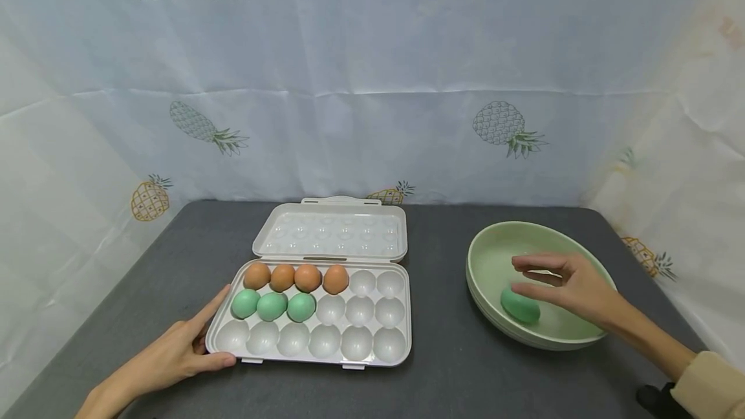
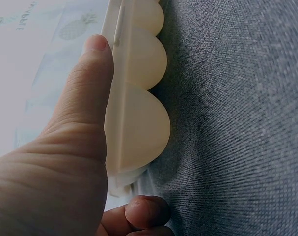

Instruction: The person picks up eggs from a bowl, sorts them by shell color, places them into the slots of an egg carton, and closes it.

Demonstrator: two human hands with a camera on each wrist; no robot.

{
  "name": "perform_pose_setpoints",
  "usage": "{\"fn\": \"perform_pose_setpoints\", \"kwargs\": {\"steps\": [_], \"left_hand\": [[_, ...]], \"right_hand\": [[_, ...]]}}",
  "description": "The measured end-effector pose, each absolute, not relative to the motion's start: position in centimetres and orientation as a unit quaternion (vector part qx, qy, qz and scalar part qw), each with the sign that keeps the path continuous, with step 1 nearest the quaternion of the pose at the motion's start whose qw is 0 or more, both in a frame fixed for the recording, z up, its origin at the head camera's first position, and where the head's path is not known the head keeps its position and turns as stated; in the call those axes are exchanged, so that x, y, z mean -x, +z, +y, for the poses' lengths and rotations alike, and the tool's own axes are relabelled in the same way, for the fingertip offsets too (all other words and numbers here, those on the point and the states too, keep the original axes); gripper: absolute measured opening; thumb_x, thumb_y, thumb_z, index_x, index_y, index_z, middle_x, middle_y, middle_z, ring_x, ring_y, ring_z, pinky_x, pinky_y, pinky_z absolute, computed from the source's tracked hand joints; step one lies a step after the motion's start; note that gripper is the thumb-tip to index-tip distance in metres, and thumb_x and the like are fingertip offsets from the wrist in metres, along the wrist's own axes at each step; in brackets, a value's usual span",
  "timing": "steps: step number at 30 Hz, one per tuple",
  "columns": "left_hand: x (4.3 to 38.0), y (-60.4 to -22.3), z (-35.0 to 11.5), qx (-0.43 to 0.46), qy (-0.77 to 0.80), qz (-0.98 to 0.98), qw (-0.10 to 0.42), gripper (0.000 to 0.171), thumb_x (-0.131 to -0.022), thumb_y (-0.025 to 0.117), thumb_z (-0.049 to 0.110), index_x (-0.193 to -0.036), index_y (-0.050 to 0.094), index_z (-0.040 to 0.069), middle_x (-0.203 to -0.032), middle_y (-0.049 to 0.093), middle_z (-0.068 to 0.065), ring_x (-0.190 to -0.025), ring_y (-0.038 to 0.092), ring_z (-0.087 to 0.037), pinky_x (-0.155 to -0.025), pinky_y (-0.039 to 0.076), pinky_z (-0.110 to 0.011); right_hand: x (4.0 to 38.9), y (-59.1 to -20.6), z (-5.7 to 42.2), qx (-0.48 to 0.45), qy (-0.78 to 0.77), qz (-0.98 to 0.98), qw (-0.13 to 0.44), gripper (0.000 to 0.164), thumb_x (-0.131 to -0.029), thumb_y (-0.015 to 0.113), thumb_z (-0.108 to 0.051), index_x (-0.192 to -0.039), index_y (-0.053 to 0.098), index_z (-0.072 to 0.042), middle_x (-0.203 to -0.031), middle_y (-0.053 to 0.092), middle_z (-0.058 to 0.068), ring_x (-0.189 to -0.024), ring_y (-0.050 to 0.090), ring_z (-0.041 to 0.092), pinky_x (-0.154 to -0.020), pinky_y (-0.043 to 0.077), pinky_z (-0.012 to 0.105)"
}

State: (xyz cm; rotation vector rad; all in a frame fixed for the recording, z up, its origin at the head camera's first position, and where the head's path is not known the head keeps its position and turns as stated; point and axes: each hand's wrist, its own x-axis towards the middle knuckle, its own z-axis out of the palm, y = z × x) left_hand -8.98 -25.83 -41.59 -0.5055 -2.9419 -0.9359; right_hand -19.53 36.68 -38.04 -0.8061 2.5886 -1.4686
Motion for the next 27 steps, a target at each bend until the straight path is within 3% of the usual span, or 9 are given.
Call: {"fn": "perform_pose_setpoints", "kwargs": {"steps": [12, 19, 27], "left_hand": [[9.1, -41.5, -25.7, 0.159, -0.298, -0.941, 0.007, 0.112, -0.08, 0.086, 0.043, -0.163, 0.02, 0.007, -0.06, 0.036, 0.022, -0.053, 0.032, 0.008, -0.053, 0.034, -0.016], [9.1, -41.4, -25.7, 0.157, -0.302, -0.94, -0.001, 0.112, -0.081, 0.085, 0.043, -0.163, 0.018, 0.007, -0.061, 0.036, 0.021, -0.054, 0.032, 0.008, -0.053, 0.034, -0.017], [9.0, -41.4, -25.8, 0.154, -0.303, -0.941, -0.005, 0.113, -0.081, 0.085, 0.044, -0.164, 0.018, 0.008, -0.062, 0.037, 0.02, -0.055, 0.034, 0.007, -0.055, 0.035, -0.019]], "right_hand": [[19.9, -38.9, 37.1, 0.286, -0.458, 0.839, 0.071, 0.045, -0.087, 0.072, 0.009, -0.131, 0.062, 0.01, -0.125, 0.07, -0.02, -0.114, 0.064, -0.01, -0.087, 0.057, 0.019], [20.1, -39.2, 37.1, 0.291, -0.394, 0.869, 0.064, 0.041, -0.083, 0.081, -0.003, -0.123, 0.071, -0.002, -0.118, 0.072, -0.016, -0.111, 0.059, -0.014, -0.088, 0.05, 0.01], [20.4, -39.0, 37.1, 0.262, -0.355, 0.895, 0.06, 0.045, -0.081, 0.085, -0.012, -0.124, 0.073, -0.007, -0.118, 0.069, -0.019, -0.108, 0.055, -0.018, -0.083, 0.051, 0.013]]}}
